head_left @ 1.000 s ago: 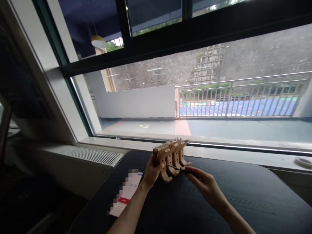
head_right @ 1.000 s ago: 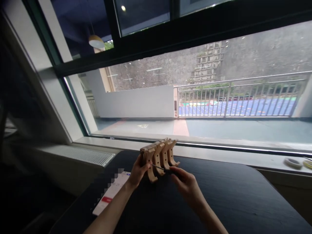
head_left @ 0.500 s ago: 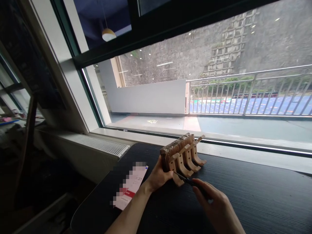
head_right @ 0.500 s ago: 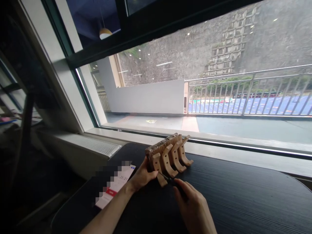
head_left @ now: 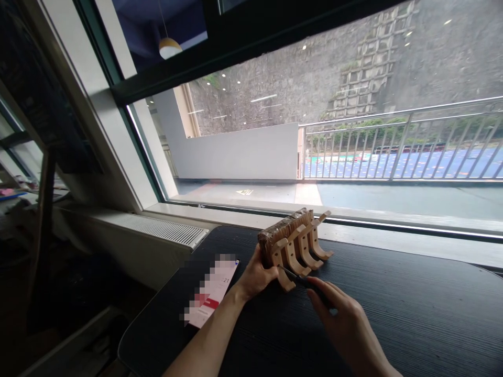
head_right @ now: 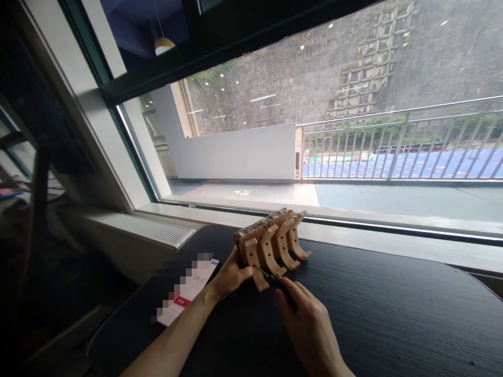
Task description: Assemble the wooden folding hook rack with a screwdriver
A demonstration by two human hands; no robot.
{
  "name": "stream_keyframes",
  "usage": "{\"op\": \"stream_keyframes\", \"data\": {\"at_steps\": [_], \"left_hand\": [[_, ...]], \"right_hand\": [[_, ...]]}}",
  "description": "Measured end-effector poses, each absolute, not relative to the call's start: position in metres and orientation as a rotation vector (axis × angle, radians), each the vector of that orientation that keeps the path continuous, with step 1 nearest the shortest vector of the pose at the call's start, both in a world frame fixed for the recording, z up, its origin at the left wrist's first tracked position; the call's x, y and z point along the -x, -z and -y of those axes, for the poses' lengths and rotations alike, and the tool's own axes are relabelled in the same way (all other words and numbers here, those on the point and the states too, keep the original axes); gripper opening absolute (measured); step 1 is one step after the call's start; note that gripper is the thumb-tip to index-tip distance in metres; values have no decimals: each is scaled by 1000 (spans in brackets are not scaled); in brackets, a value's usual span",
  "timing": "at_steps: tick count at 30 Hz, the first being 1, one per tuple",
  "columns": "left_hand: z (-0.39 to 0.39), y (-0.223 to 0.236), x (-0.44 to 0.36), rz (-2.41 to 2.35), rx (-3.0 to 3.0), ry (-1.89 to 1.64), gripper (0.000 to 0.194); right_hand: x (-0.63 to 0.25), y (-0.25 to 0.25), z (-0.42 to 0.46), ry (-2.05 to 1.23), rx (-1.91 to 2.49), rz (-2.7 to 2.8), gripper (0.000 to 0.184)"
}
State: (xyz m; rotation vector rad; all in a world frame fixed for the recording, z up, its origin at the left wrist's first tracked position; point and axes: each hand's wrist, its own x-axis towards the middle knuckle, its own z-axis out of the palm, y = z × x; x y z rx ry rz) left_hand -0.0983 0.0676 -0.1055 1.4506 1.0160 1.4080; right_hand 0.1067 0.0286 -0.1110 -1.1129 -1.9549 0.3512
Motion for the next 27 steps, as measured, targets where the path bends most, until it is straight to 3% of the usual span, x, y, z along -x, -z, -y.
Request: {"op": "stream_keyframes", "data": {"at_steps": [8,16,20,27], "left_hand": [[-70,111,99,-1092,-1475,-1418,53],[-69,108,95,-1061,-1467,-1425,56],[-69,110,94,-1102,-1480,-1449,55],[-69,109,91,-1080,-1462,-1468,56]], "right_hand": [[-109,109,-26,192,883,2142,30],[-103,117,-25,340,949,2236,37],[-93,119,-24,247,1046,2111,29],[-89,114,-23,-244,1220,1961,29]]}}
